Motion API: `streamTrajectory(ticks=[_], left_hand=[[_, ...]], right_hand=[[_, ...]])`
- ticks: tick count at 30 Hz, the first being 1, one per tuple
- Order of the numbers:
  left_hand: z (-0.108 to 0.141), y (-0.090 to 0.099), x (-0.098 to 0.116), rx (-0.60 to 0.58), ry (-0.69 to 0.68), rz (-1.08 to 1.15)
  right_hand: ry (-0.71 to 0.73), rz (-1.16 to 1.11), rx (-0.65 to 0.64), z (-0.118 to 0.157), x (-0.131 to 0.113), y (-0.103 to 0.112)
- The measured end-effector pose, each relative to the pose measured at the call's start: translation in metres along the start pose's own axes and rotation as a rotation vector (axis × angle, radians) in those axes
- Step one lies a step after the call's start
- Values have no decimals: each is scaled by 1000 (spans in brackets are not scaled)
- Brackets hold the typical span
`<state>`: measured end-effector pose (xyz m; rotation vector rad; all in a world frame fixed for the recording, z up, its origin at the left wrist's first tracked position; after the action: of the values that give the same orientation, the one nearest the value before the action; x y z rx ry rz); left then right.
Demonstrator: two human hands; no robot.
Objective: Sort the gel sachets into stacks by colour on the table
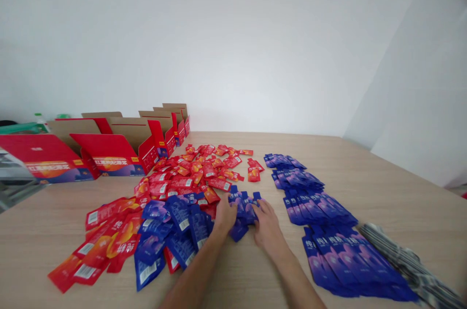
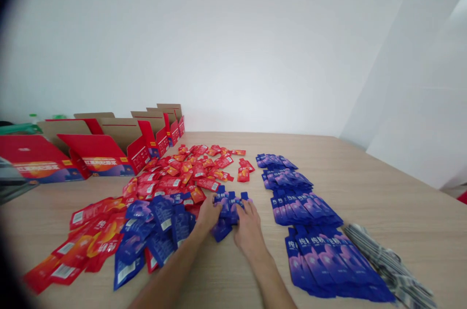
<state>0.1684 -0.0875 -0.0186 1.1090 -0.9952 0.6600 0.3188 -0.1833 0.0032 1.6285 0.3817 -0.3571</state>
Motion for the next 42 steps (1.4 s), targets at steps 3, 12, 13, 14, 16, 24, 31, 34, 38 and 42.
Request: streamTrajectory(ticks=[3, 12, 13, 14, 16, 24, 31, 34, 38, 42], left_hand=[[4, -5, 10, -31, -37, -291], [29, -20, 15, -162, -83, -625], [33, -20, 15, -157, -82, -650], [37, -21, 15, -161, -86, -673], [44, -26, 15, -216, -108, -705], [42, -45, 19, -363, -205, -764], [43, -46, 22, -329, -259, -782], [42, -46, 24, -322, -269, -764], [36, -52, 31, -303, -287, -752], [25, -58, 40, -271, -292, -750]], right_hand=[[-37, 126, -172, 5, 12, -22], [-57, 111, -337, -2, 30, -45], [-52, 103, -321, -2, 31, -43], [-44, 94, -301, -1, 32, -42], [-21, 71, -257, 0, 32, -38], [19, 26, -217, -2, 32, -34], [-37, 23, -229, -1, 38, -30], [-51, 24, -211, 0, 40, -28], [-72, 33, -179, -4, 47, -27], [-108, 41, -158, -16, 53, -26]])
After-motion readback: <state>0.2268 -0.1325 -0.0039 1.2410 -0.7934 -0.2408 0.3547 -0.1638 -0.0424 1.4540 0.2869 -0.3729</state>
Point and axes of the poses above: each hand's wrist, its own z-axis away from the middle knuckle, its own y-axis out of the back of the hand, x = y × z, the point moved 8 cm from there along -z, towards the middle knuckle, and after that the axes turned 15 degrees about -x, right-handed, at the moved point
